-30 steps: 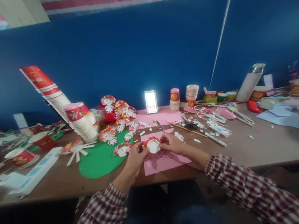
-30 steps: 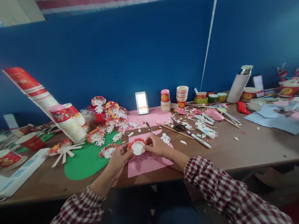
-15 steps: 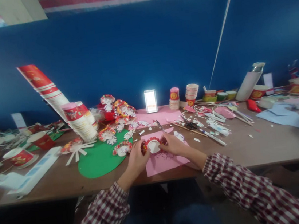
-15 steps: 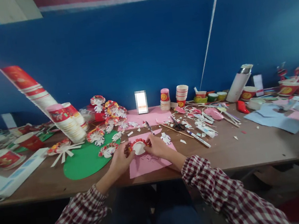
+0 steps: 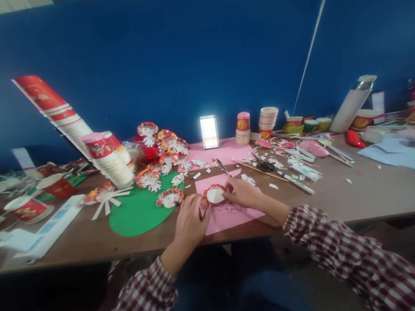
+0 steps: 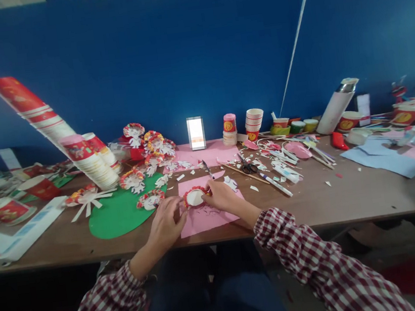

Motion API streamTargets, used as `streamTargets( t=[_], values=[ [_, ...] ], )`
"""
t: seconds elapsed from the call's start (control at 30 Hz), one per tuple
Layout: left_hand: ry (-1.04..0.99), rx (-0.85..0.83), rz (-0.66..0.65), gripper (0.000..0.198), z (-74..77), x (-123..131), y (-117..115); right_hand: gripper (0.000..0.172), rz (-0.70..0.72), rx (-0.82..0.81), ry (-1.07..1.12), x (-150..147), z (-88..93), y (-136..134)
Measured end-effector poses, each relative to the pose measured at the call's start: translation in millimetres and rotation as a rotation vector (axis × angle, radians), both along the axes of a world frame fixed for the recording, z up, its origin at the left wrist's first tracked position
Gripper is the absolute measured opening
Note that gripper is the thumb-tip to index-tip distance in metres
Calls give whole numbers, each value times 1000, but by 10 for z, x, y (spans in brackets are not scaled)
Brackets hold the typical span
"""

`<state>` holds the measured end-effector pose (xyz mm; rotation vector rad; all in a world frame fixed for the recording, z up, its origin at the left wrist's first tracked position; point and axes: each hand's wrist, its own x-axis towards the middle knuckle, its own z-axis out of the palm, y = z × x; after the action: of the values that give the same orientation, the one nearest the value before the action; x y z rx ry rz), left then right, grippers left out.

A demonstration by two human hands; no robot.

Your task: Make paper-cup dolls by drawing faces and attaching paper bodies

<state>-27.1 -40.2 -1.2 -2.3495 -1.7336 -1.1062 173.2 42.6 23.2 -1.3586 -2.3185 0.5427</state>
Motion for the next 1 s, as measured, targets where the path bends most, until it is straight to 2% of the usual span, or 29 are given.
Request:
streamTargets(
  t=[0.2, 0.3, 0.43, 0.53, 0.67, 1.0],
  values=[
    [119, 0, -114, 25, -10, 72, -238, 20, -28, 33, -25, 18, 52, -66],
    [151, -13, -102, 26, 1, 119, -262, 22, -31, 95, -41, 43, 73, -154],
    [116, 57, -11, 26, 15, 171, -153, 24, 39, 274, -70, 62, 57, -279],
    [98, 69, 38, 24, 10, 198, -15, 21, 89, 337, -89, 40, 24, -331],
    [113, 49, 5, 23, -18, 202, 104, 19, 99, 316, -111, -6, -4, -340],
    [140, 26, -78, 22, -92, 156, 130, 15, 113, 312, -172, -3, -81, -307]
  ],
)
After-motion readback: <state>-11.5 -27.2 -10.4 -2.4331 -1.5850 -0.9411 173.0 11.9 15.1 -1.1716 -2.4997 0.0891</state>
